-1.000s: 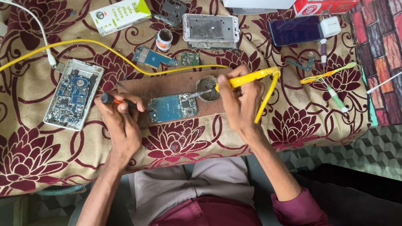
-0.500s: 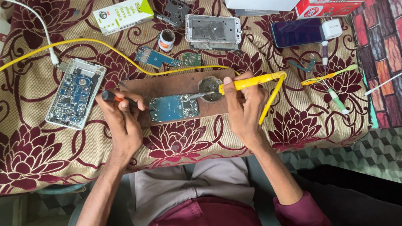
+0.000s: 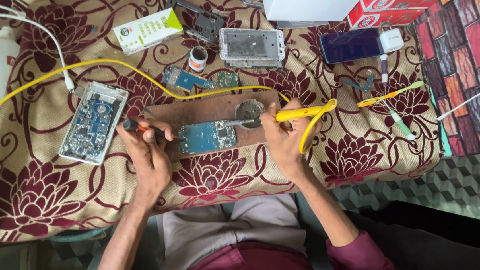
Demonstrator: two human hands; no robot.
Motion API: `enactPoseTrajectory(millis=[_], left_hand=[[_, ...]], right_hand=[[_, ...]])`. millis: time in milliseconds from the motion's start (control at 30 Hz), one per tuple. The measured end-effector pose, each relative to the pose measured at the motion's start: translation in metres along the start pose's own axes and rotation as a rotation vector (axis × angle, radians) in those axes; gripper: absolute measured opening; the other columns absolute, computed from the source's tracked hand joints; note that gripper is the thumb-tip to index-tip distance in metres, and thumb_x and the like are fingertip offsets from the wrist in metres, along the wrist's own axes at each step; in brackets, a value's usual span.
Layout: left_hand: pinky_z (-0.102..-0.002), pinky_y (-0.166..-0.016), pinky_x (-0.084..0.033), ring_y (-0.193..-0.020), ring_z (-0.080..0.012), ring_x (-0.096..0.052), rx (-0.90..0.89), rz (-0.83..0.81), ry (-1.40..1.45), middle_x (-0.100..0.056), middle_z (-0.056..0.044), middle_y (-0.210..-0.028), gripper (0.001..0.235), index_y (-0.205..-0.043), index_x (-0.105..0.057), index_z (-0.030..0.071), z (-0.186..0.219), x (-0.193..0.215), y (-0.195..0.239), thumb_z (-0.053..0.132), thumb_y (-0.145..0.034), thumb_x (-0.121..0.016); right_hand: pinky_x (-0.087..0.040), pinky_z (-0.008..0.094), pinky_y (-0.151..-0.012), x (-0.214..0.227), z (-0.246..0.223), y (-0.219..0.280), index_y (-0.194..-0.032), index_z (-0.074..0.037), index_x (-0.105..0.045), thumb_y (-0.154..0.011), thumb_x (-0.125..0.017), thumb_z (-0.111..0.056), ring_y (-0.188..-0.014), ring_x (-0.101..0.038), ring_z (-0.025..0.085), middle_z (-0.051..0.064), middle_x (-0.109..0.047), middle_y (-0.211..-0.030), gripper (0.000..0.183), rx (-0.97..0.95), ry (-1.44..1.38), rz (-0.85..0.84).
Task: The person uses a soldering iron and a screwdriver to work on a small circuit board placed on a wooden board. They repeatedly apply heat to specific points on the board while holding it steady.
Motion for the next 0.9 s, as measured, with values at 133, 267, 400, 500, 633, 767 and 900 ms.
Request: enactPoseTrajectory(millis=[133, 267, 400, 500, 633, 767, 900], left_hand=[[-0.030, -0.078, -0.051, -0.079, -0.0164, -0.054, 0.001, -0.002, 0.022, -0.056, -0.011, -0.091, 0.010, -0.120, -0.031, 0.005, 0.004, 0.000, -0.001, 0.015, -0.118, -0.028], [-0.029, -0.076, -0.050, -0.077, -0.0151, -0.054, 0.001, 0.017, 0.009, -0.058, -0.010, -0.090, 0.010, -0.118, -0.032, 0.006, 0.001, 0.001, -0.005, 0.014, -0.117, -0.028], [-0.030, -0.075, -0.051, -0.077, -0.0149, -0.054, 0.010, 0.015, -0.001, -0.058, -0.010, -0.089, 0.012, -0.117, -0.032, 0.005, -0.002, 0.001, -0.002, 0.016, -0.118, -0.027], [-0.031, -0.075, -0.051, -0.078, -0.0156, -0.054, 0.012, 0.015, -0.005, -0.057, -0.011, -0.090, 0.013, -0.118, -0.031, 0.005, -0.002, 0.000, -0.002, 0.018, -0.118, -0.028], [-0.029, -0.075, -0.053, -0.080, -0.0148, -0.054, -0.001, 0.021, -0.009, -0.057, -0.010, -0.091, 0.015, -0.118, -0.032, 0.005, 0.000, 0.002, -0.005, 0.020, -0.118, -0.028], [-0.030, -0.079, -0.050, -0.081, -0.0149, -0.053, 0.000, 0.022, -0.002, -0.057, -0.010, -0.090, 0.016, -0.120, -0.032, 0.006, -0.001, 0.001, -0.002, 0.021, -0.119, -0.029], [-0.029, -0.077, -0.050, -0.080, -0.0144, -0.053, 0.014, 0.023, -0.002, -0.057, -0.011, -0.091, 0.017, -0.119, -0.032, 0.006, -0.003, 0.003, -0.002, 0.022, -0.118, -0.029]], right_hand=[[-0.035, 0.024, -0.051, -0.005, 0.016, 0.006, -0.082, -0.005, -0.051, -0.101, -0.067, 0.000, -0.062, -0.045, 0.004, 0.000, -0.052, -0.072, 0.025, -0.107, -0.164, 0.054], [-0.035, 0.023, -0.036, -0.004, 0.049, 0.018, -0.085, -0.005, -0.049, -0.103, -0.057, -0.003, -0.044, -0.047, 0.004, 0.001, -0.056, -0.063, 0.020, -0.338, -0.436, 0.131], [-0.034, 0.022, -0.035, 0.003, 0.055, 0.027, -0.091, -0.005, -0.049, -0.108, -0.053, -0.010, -0.043, -0.043, 0.003, 0.001, -0.052, -0.067, 0.018, -0.285, -0.501, 0.181], [-0.032, 0.020, -0.038, 0.010, 0.051, 0.037, -0.097, -0.004, -0.050, -0.110, -0.052, -0.015, -0.046, -0.040, 0.003, 0.000, -0.047, -0.067, 0.018, -0.252, -0.522, 0.177], [-0.038, 0.022, -0.045, 0.015, 0.040, 0.049, -0.108, -0.003, -0.045, -0.112, -0.050, -0.020, -0.054, -0.042, 0.006, 0.002, -0.047, -0.073, 0.018, -0.190, -0.588, 0.167], [-0.041, 0.023, -0.046, 0.010, 0.053, 0.059, -0.107, -0.005, -0.040, -0.114, -0.048, -0.021, -0.052, -0.046, 0.008, 0.004, -0.048, -0.073, 0.019, -0.239, -0.646, 0.146], [-0.045, 0.025, -0.046, 0.001, 0.054, 0.065, -0.107, -0.004, -0.040, -0.113, -0.046, -0.021, -0.053, -0.048, 0.009, 0.005, -0.049, -0.072, 0.019, -0.186, -0.591, 0.102]])
Point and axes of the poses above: each hand's wrist, its own y-axis away from the middle knuckle, its own x-axis out of the back of the hand, z = x × y, the point moved 9 cm from there along -y, towards the middle knuckle
